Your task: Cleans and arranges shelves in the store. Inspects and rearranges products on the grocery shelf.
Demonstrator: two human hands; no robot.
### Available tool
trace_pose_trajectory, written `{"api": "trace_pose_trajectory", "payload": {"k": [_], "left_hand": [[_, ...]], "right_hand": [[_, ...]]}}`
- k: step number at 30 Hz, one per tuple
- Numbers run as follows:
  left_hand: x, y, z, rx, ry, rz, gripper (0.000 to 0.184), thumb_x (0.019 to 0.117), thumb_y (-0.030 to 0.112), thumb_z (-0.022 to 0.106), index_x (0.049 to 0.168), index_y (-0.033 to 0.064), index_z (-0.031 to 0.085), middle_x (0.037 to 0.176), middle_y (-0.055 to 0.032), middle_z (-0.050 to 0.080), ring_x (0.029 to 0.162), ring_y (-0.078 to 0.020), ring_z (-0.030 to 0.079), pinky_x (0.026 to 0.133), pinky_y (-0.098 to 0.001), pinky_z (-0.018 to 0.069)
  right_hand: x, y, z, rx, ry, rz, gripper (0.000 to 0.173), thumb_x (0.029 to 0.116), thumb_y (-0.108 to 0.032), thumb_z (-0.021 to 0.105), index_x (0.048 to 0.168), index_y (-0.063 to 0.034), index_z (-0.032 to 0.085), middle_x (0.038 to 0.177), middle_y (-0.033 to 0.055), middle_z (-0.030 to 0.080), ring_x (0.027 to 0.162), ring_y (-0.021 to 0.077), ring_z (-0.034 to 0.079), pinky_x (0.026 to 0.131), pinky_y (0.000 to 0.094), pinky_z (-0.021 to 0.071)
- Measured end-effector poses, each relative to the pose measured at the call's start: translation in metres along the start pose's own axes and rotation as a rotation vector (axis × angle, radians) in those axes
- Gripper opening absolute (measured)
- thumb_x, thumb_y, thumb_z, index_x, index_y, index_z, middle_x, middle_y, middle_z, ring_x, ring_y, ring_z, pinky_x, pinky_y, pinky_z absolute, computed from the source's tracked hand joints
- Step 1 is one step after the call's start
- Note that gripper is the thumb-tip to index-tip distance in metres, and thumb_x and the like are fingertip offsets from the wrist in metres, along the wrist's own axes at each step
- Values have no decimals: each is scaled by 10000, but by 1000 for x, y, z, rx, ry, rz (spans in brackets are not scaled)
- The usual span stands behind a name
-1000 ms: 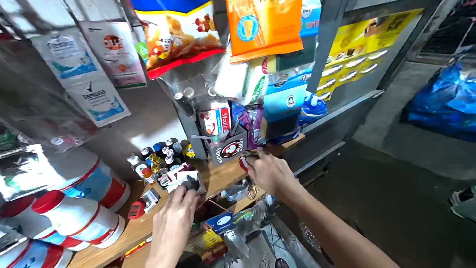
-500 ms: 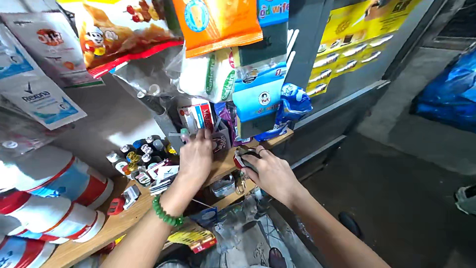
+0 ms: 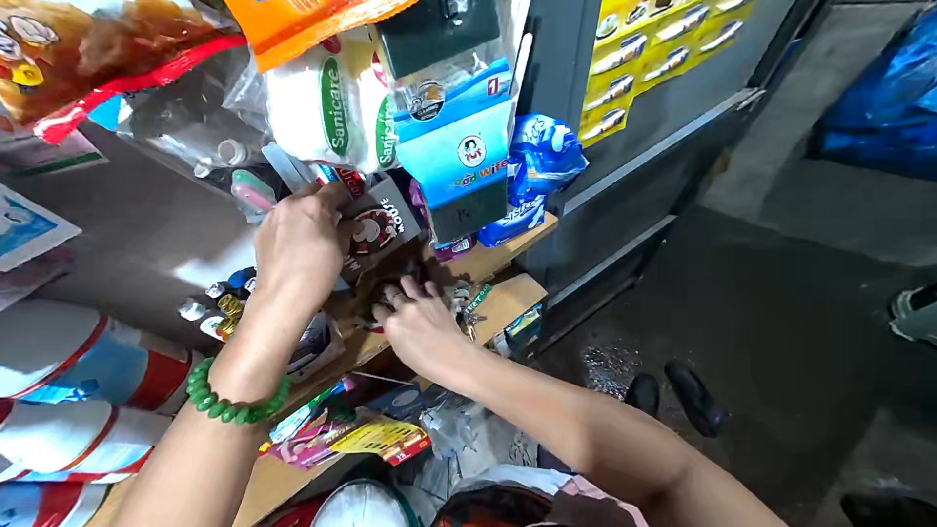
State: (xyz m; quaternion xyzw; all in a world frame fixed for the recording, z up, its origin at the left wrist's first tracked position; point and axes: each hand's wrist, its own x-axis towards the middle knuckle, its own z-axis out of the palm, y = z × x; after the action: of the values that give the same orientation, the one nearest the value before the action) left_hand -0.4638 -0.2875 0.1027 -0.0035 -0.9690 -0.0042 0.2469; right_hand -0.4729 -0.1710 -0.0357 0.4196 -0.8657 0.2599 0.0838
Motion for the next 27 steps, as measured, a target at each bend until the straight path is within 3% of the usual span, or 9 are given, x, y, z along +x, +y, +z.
{"api": "trace_pose_trajectory", "payload": {"k": [3, 5, 9, 11, 15, 18, 20, 23, 27], "left_hand": [[2, -1, -2, -1, -10, -7, 150, 920, 91, 741, 1047, 26, 694, 988, -246, 684, 868, -483, 669, 685, -679, 502], [4, -1, -3, 1, -17, -17, 155, 917, 104, 756, 1037, 27, 693, 985, -238, 686, 872, -474, 670, 686, -672, 504], [6, -3, -2, -5, -10, -36, 160, 907, 113, 775, 1030, 35, 710, 988, -222, 692, 874, -463, 675, 693, -665, 509], [7, -4, -1, -11, -10, -38, 169, 909, 117, 776, 1037, 28, 711, 998, -222, 694, 878, -462, 676, 699, -666, 510], [7, -5, 1, -4, -35, -39, 170, 917, 113, 765, 1057, 33, 710, 1022, -231, 693, 900, -468, 673, 715, -675, 508], [7, -7, 5, 9, -42, -32, 186, 915, 143, 777, 1045, 36, 700, 1002, -232, 686, 892, -475, 669, 702, -681, 503], [4, -8, 8, 3, -47, -33, 187, 915, 126, 772, 1052, 22, 699, 1004, -245, 679, 898, -494, 662, 707, -697, 495], [-3, -6, 20, 22, -49, -15, 194, 937, 123, 739, 1084, 4, 700, 1006, -270, 676, 892, -509, 668, 716, -698, 496], [-19, 1, 43, 74, -106, 21, 215, 959, 112, 688, 1126, -22, 699, 1037, -302, 681, 916, -521, 683, 727, -679, 519]], "right_hand": [[37, -5, -7, 92, -243, 149, 330, 1034, -22, 464, 1302, -7, 656, 1374, 246, 608, 1387, 414, 483, 1145, 581, 354], [60, 3, -5, 156, -301, 250, 368, 1069, -84, 435, 1390, -17, 602, 1432, 237, 573, 1407, 396, 470, 1199, 566, 298], [88, 14, 1, 205, -316, 378, 403, 1084, -175, 436, 1429, -4, 556, 1470, 234, 541, 1400, 402, 478, 1146, 585, 372], [95, 12, 2, 206, -342, 392, 413, 1081, -175, 439, 1435, 9, 545, 1490, 237, 524, 1420, 403, 456, 1159, 592, 354], [94, 17, 0, 150, -404, 275, 390, 1053, -174, 506, 1385, 16, 580, 1436, 248, 561, 1374, 420, 496, 1118, 622, 383], [71, 9, -8, 162, -411, 241, 412, 1045, -136, 509, 1434, -6, 548, 1466, 261, 529, 1388, 438, 476, 1127, 622, 378], [49, 3, -8, 139, -338, 192, 378, 1043, -100, 495, 1402, -43, 600, 1455, 255, 539, 1377, 429, 490, 1138, 583, 387], [8, 12, 4, 89, -87, 8, 309, 1040, -99, 499, 1279, -50, 690, 1380, 277, 593, 1336, 436, 537, 1127, 559, 416], [-38, 26, -6, 87, 7, -93, 364, 986, 16, 549, 1302, -98, 687, 1375, 259, 605, 1350, 440, 533, 1138, 554, 423]]}}
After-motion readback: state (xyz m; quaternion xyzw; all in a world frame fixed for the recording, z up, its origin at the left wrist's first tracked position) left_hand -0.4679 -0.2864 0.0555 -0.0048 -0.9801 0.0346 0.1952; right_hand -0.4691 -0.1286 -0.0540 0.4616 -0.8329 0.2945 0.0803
